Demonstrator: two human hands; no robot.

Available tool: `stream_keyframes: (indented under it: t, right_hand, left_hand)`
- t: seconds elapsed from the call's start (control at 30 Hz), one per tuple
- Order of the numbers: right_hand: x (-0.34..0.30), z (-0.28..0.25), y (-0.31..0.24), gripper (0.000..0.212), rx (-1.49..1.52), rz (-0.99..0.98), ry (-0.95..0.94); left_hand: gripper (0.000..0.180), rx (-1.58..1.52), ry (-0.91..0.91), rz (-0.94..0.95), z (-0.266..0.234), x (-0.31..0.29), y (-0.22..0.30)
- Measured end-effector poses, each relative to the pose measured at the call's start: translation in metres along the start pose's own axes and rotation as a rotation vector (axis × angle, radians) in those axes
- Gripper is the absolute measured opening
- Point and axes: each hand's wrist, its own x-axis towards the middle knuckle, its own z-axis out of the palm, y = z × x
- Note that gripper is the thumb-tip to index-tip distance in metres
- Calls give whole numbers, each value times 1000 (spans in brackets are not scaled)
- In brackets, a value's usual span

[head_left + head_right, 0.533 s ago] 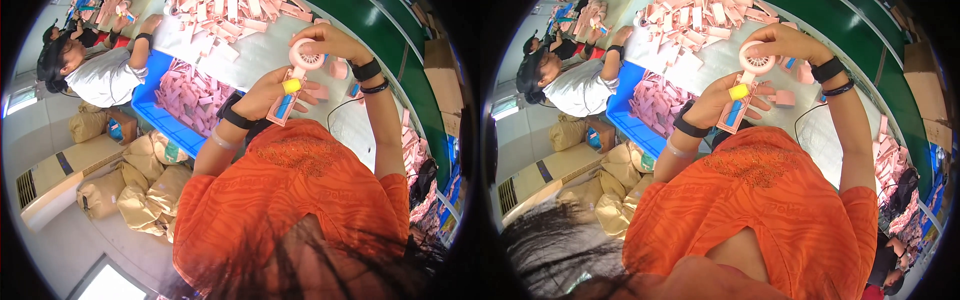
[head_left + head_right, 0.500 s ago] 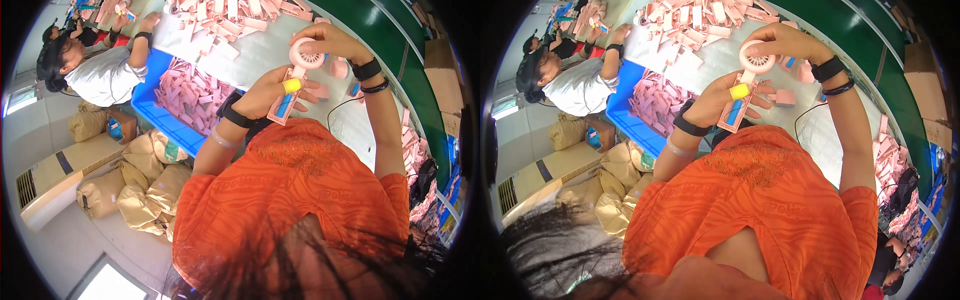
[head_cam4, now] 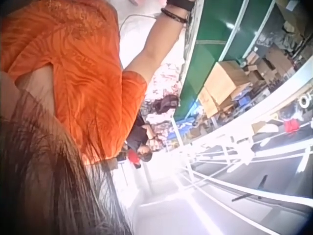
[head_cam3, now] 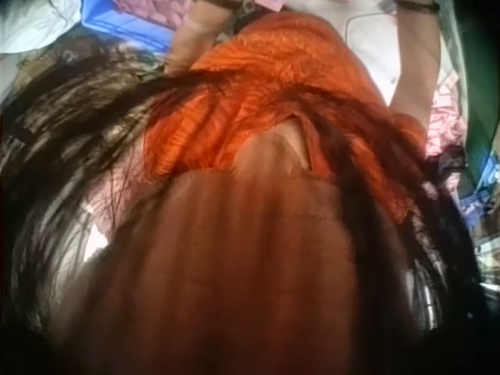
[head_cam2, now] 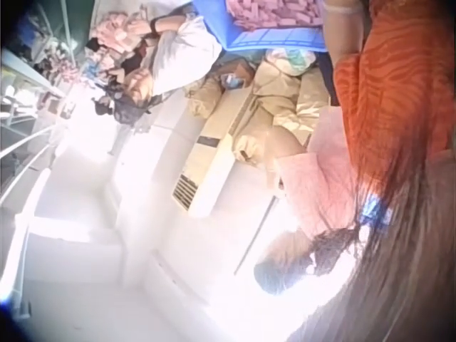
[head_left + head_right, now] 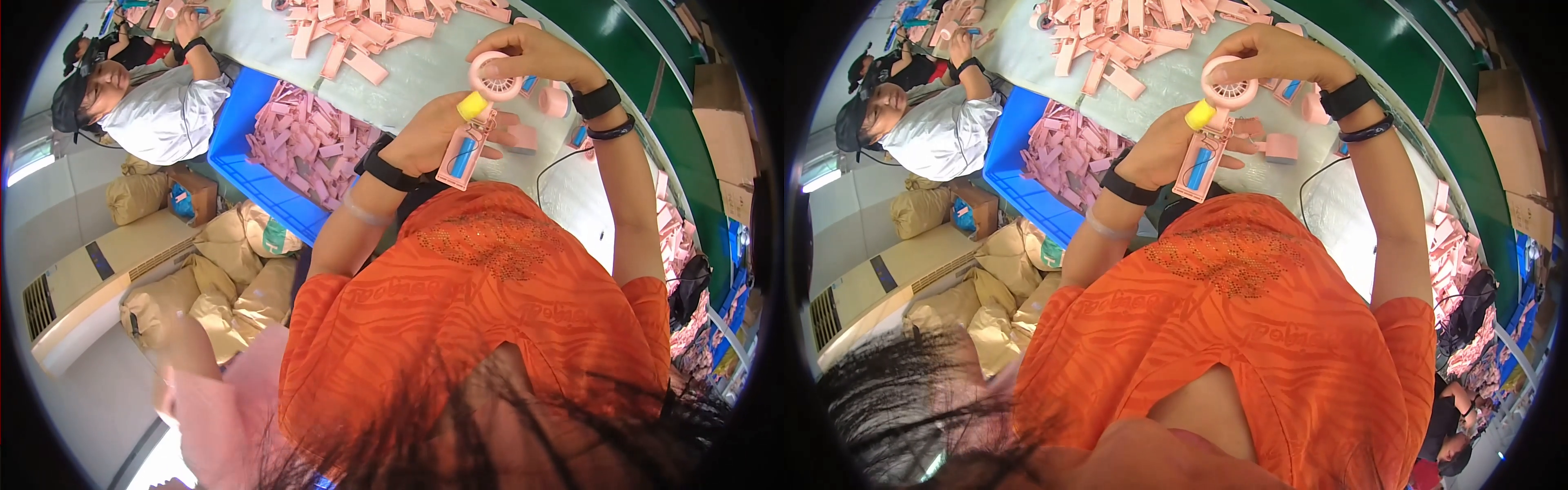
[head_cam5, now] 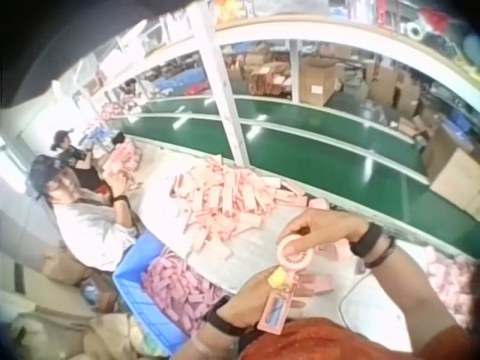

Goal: Assembling handheld portable fans on a factory assembly line.

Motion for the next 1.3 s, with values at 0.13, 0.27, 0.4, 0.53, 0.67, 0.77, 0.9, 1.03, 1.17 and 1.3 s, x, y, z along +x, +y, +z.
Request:
stream_keyframes:
  t: [0.13, 0.27, 0.4, 0.53, 0.67, 0.77, 0.9, 1.03, 1.17, 1.3]
  right_hand:
    - [2, 4, 0, 37, 3, -50, 41]
    - [7, 4, -1, 34, -48, -59, 50]
    - [14, 7, 7, 32, -33, -153, 98]
    - [13, 8, 7, 31, -57, -210, 183]
    - [13, 12, 10, 39, -17, -94, 210]
    - [2, 12, 12, 43, 247, -201, 399]
    - [-30, 27, 53, 33, 191, -25, 547]
    - [-66, 51, 104, 28, 208, 156, 413]
    - [-63, 57, 113, 26, 244, 242, 416]
    - [-19, 56, 106, 24, 212, 196, 365]
  left_hand:
    - [51, -75, 11, 4, -7, 8, 4]
    - [53, -73, 78, -43, -12, 20, 11]
    - [54, -82, 85, 36, -15, 28, 16]
    - [52, -30, 105, 63, -13, 30, 25]
    - [45, 48, 191, 129, -11, 35, 25]
    - [42, 64, 281, 281, -23, 34, 23]
    - [39, -228, 413, 477, -55, 16, 15]
    - [48, -298, 576, 532, -92, -18, 6]
    - [51, -366, 701, 572, -108, -38, -4]
    - [45, -402, 765, 614, -113, -38, -13]
